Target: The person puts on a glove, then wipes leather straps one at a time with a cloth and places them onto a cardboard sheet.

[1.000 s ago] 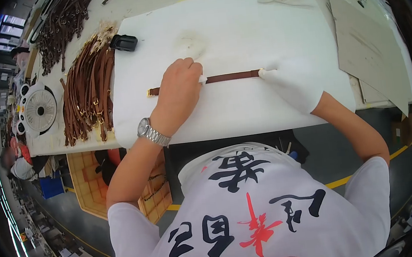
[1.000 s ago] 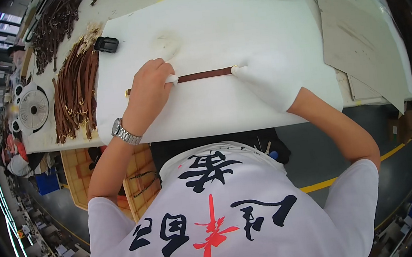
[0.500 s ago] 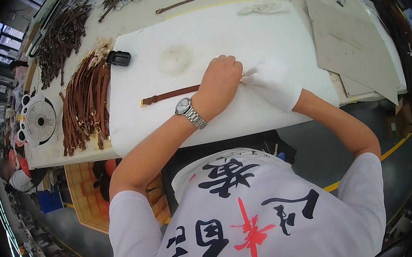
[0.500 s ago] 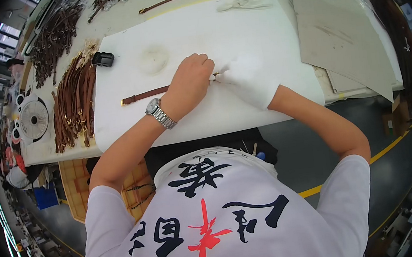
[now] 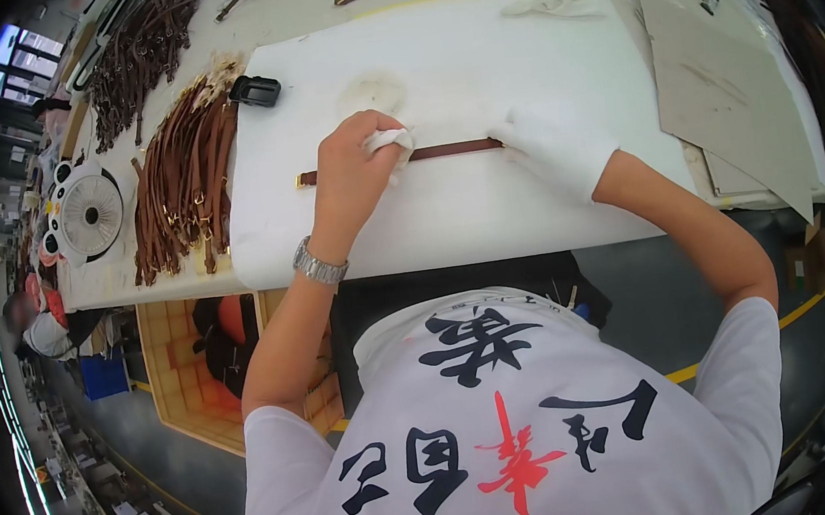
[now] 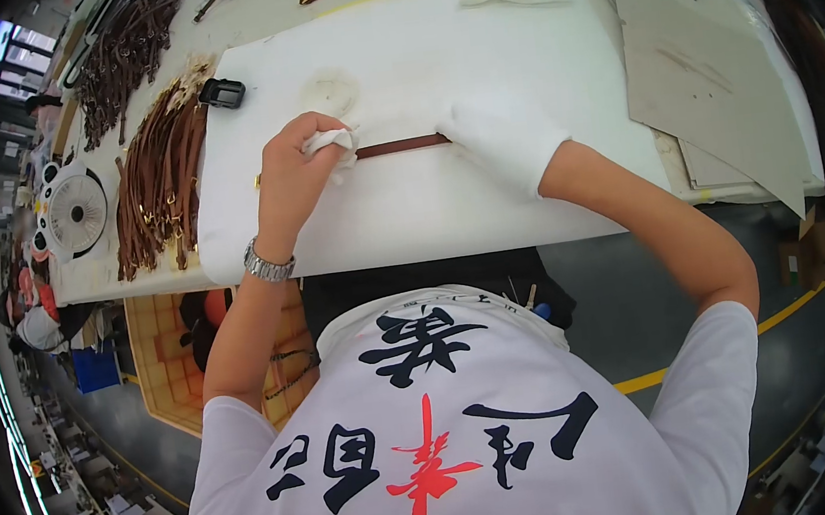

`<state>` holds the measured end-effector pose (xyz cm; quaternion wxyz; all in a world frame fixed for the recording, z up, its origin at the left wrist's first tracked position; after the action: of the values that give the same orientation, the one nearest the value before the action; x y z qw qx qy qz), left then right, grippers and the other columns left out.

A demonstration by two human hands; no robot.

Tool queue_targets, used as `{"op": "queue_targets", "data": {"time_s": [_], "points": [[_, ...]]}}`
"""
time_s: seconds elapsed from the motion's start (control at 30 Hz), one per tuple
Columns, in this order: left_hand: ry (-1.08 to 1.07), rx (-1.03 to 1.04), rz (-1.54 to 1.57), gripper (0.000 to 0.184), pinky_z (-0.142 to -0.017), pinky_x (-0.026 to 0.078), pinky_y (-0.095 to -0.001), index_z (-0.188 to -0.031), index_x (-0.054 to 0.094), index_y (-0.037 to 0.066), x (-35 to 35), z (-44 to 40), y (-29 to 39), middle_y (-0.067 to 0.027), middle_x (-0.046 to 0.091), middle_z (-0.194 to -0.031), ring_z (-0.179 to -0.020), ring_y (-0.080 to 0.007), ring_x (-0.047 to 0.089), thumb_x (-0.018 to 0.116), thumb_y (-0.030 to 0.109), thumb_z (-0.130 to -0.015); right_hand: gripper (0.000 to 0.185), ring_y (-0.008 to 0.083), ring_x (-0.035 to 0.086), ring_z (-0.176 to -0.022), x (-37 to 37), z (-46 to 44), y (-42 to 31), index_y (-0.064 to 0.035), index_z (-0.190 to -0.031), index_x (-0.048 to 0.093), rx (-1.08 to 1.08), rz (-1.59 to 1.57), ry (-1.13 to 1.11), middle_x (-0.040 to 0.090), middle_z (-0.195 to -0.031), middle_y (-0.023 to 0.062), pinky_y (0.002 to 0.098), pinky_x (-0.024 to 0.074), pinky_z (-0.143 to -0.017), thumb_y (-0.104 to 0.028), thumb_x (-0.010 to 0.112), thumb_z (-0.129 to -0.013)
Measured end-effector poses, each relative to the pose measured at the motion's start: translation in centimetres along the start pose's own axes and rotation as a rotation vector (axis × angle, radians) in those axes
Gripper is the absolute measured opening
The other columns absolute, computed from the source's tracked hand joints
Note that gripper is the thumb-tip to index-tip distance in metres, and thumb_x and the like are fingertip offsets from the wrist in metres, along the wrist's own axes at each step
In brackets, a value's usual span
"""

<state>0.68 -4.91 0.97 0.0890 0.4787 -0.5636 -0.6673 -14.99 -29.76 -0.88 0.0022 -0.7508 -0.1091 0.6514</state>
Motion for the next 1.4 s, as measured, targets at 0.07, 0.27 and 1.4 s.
{"op": "queue_targets", "data": {"time_s": [0.07,0.27,1.4], "points": [[0.020,-0.017,0.029,0.010,-0.077,0.056,-0.0271,-0.107,0.079,0.002,-1.0,0.9,-0.7,-0.0035,0.078,-0.094,-0.084,-0.0098,0.069,0.075,0.007,-0.099,0.022,0.0382,0.071,-0.097,-0.7,-1.4,-0.5,-0.0058,-0.115,0.078,0.051,0.066,-0.117,0.074,-0.100,0.0176,0.0496,0.0568,-0.087,-0.019,0.070,-0.101],[0.046,0.032,0.077,0.010,-0.081,0.055,-0.0259,-0.109,0.079,0.002,-3.5,2.1,-1.1,-0.0019,0.078,-0.098,-0.088,-0.0081,0.068,0.076,0.006,-0.100,0.021,0.0382,0.072,-0.093,-3.3,-1.6,1.0,-0.0056,-0.109,0.083,0.240,-0.499,-0.270,0.077,-0.099,0.0171,0.0482,0.0585,-0.085,-0.017,0.071,-0.096],[-0.143,0.447,-0.425,0.022,-0.088,0.057,-0.0458,-0.098,0.071,0.005,4.3,-2.4,1.6,-0.0125,0.068,-0.099,-0.100,-0.0355,0.068,0.076,-0.008,-0.081,0.014,0.0324,0.065,-0.090,1.2,4.2,0.2,-0.0064,-0.096,0.080,0.131,-0.272,0.330,0.068,-0.089,0.0119,0.0451,0.0522,-0.079,-0.010,0.088,-0.085]]}}
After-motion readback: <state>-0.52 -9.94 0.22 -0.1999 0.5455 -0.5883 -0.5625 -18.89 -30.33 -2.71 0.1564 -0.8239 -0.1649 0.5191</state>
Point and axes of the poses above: each hand's wrist, its own z-axis away from the middle knuckle, its own x-axis out of the palm, y = z × x, the point moved 1 cm from there along -z, towards the middle knuckle
